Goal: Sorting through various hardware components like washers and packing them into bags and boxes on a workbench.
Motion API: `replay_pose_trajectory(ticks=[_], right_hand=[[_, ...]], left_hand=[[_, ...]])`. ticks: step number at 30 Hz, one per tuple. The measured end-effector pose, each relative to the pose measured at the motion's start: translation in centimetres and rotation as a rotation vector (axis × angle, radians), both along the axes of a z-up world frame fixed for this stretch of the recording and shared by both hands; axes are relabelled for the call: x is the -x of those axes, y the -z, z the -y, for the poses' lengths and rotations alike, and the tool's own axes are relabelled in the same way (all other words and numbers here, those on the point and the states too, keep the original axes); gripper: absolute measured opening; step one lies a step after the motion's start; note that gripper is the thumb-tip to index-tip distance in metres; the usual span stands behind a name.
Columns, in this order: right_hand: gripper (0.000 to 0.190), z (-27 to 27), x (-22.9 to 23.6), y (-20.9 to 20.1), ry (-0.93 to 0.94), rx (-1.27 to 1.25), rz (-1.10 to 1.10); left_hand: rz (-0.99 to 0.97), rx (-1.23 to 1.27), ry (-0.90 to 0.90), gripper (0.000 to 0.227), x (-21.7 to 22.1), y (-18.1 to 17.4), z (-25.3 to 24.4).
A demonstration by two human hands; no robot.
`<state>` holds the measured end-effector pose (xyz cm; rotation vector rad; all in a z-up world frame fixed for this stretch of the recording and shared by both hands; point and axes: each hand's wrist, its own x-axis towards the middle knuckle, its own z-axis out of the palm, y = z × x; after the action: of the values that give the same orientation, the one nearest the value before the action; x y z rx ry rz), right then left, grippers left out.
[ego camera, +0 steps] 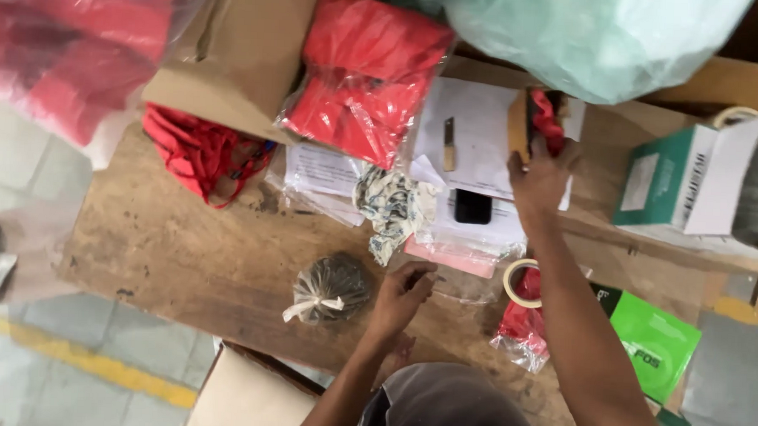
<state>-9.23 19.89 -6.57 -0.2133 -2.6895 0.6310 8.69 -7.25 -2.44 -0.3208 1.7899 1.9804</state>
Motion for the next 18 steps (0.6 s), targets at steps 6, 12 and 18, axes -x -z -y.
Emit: replay_pose_trajectory(ticks=[6, 12, 18], right_hand=[[0.087, 2.3, -7.5, -7.0, 0.104, -0.109, 0.07], [0.076, 2.6, -25.0, -6.8, -0.069, 0.049, 0.357], [0.042, 0.4, -42.2, -2.2, 0.003, 0.568, 0.377]], left_hand=[[-0.033, 0.021, 0.042, 0.029, -1.8, 1.4, 1.5], [-0.25, 0.286, 0.193, 0.029, -2.6, -0.5, -0.4], [-0.194, 0.255, 0.326, 0.029, -5.5, 0.0, -3.3]])
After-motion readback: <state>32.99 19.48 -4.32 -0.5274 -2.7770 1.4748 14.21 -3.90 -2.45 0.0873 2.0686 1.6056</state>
